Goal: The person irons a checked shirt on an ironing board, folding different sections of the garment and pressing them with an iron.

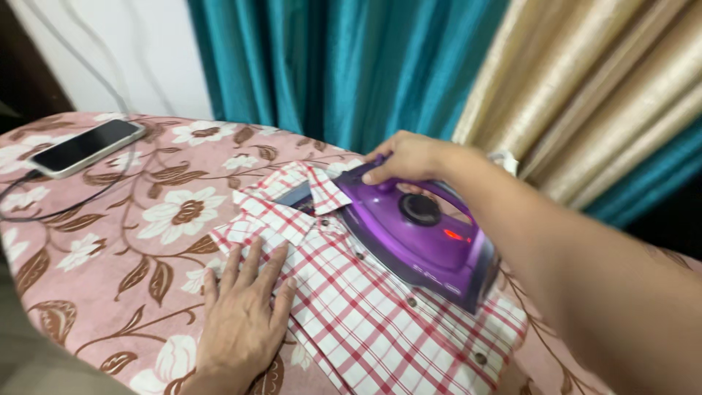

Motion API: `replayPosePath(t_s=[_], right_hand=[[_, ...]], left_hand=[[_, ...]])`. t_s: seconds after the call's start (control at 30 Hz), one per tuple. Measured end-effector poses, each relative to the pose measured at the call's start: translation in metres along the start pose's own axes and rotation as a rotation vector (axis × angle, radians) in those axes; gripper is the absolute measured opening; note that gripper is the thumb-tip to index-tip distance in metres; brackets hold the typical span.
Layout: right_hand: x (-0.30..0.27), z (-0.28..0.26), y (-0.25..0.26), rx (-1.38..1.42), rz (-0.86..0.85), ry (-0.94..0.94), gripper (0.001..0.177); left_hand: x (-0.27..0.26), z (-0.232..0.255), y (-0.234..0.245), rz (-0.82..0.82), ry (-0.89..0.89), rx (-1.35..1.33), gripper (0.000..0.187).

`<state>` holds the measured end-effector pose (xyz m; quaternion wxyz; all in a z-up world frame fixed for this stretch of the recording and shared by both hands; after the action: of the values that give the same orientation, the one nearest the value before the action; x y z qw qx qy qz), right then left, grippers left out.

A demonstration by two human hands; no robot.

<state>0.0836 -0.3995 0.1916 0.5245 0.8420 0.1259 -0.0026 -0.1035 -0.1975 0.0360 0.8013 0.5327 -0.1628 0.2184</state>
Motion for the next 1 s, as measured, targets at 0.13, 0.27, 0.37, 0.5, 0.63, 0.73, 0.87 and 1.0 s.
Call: replayPosePath(t_s=[0.13, 0.27, 0.37, 0.5, 0.63, 0.73, 0.87, 1.0], right_hand=[[-0.022, 0.022, 0.006, -0.109, -0.199, 0.035, 0.056], [-0.096, 0.058, 0.020, -0.275, -0.235, -0.159, 0.061], [-0.135, 0.080, 0.028, -0.169, -0.228, -0.218, 0.057], [-0.121, 0.060, 0.016, -0.259, -0.079, 0.144, 0.056], [-0.042, 0.023, 0.002, -0.157, 0.057, 0.002, 0.048], [-0.003, -0.001, -0.004, -0.032, 0.030, 0.081, 0.050], [-0.007, 0.016, 0.002, -0.008, -0.126, -0.035, 0.052], [-0.075, 0.065, 0.018, -0.232, -0.087, -0.083, 0.049]], left_hand=[[0.001, -0.001, -0.003, -0.008, -0.002, 0.011, 0.064], [0.000, 0.000, -0.003, 0.006, -0.040, 0.005, 0.064], [0.000, -0.001, 0.000, -0.022, 0.011, -0.011, 0.064], [0.002, 0.003, 0.001, 0.003, 0.021, -0.051, 0.068], [0.001, 0.003, 0.001, 0.015, 0.014, -0.030, 0.068], [-0.002, 0.000, -0.002, -0.001, 0.015, -0.028, 0.067], [0.000, -0.001, -0.003, -0.002, 0.005, -0.022, 0.069], [0.000, 0.002, 0.001, 0.005, 0.020, -0.040, 0.068]])
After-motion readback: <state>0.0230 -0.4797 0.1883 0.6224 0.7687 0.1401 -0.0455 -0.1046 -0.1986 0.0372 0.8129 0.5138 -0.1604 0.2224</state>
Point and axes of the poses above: each hand's wrist, its own x-axis towards the middle knuckle, its own y-axis out of the back of the hand, z = x × y, the point moved 4 cm from there along x, towards the middle knuckle, and after that the axes turned 11 degrees about z, right-handed, at the moved point
